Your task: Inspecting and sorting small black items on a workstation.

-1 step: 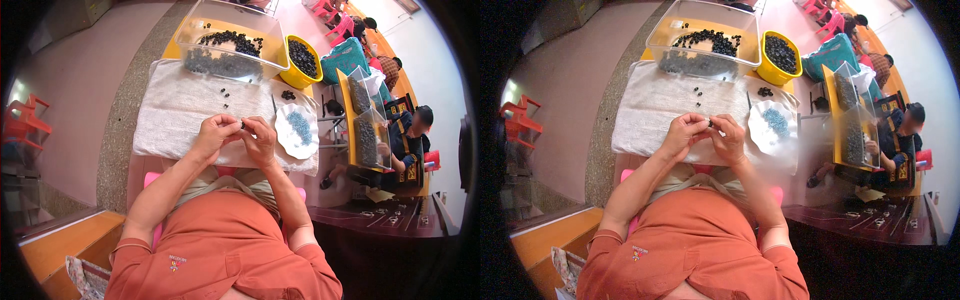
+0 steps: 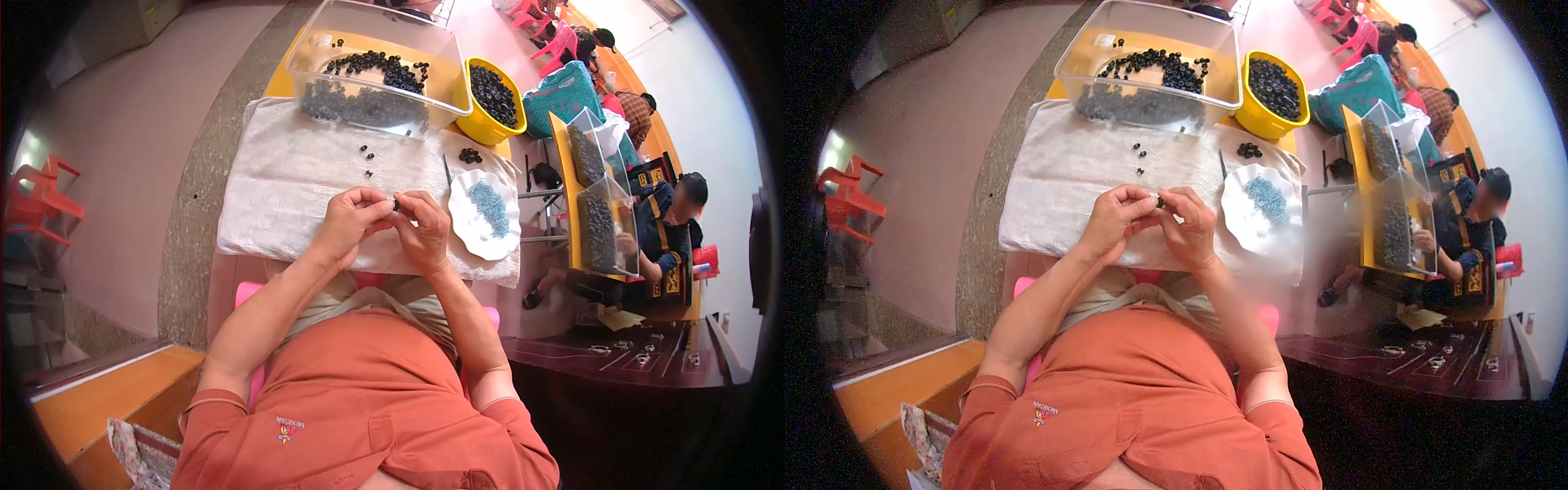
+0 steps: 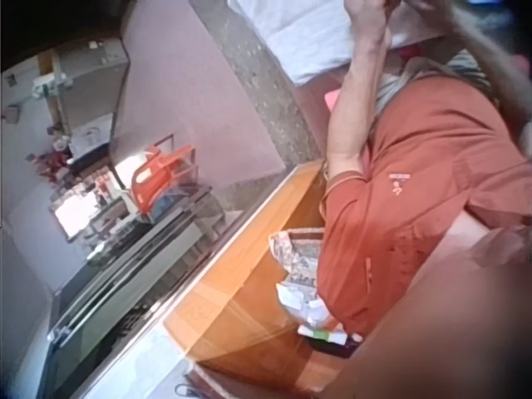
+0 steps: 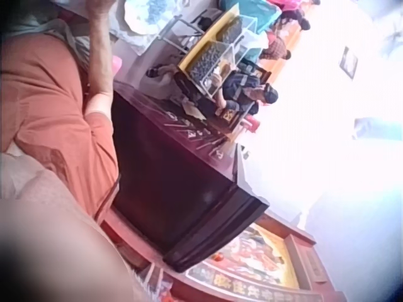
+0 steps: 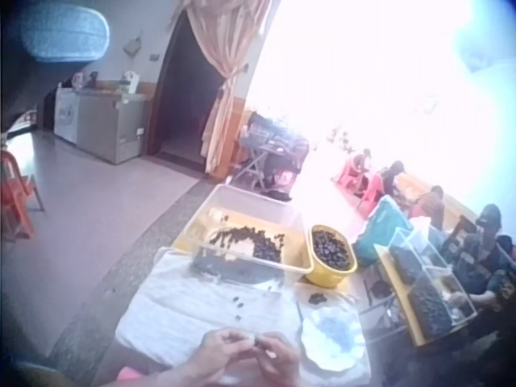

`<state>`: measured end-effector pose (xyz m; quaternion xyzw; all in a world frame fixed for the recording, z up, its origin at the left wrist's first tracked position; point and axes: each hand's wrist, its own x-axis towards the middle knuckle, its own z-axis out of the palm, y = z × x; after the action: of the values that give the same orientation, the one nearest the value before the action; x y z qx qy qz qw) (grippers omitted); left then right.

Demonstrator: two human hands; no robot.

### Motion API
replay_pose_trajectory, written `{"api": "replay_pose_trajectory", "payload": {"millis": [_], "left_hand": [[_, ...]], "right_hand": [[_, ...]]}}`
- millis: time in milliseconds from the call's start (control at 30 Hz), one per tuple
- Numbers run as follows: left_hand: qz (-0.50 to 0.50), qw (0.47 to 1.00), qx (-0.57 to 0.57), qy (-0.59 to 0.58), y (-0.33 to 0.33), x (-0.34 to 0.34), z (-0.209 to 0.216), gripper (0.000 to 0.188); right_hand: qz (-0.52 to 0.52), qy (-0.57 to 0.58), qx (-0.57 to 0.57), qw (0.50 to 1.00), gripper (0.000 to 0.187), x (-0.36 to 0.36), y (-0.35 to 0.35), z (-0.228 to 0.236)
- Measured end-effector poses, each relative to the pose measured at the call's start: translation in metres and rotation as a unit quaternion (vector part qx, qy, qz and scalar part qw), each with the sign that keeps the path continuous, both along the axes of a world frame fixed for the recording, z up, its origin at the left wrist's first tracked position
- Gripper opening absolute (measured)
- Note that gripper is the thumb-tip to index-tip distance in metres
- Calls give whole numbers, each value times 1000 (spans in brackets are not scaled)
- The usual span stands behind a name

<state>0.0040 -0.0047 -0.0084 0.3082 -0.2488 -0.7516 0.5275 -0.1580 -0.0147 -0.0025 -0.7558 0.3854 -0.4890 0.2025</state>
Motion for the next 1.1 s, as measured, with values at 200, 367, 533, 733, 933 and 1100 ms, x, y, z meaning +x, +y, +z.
{"api": "replay_pose_trajectory", "payload": {"millis": [200,367,533,733,933,1100], "left_hand": [[37,999,1,-1,1,-5,0,7],[74,997,-3,7,2,-4,1,8],[69,998,-8,1,3,-5,1,8],[77,997,-14,16,3,-6,-1,7],[87,996,-20,22,4,-7,3,7],[88,996,-17,21,4,-6,0,7]], "right_hand": [[-14,-20,9,1000,29,5,1,-4],[-34,-3,-31,999,27,11,2,-4],[-42,39,-96,994,27,12,1,5],[-47,34,-93,994,26,15,2,4],[-42,48,-101,993,26,14,-1,7],[-26,21,-27,999,32,11,2,11]]}}
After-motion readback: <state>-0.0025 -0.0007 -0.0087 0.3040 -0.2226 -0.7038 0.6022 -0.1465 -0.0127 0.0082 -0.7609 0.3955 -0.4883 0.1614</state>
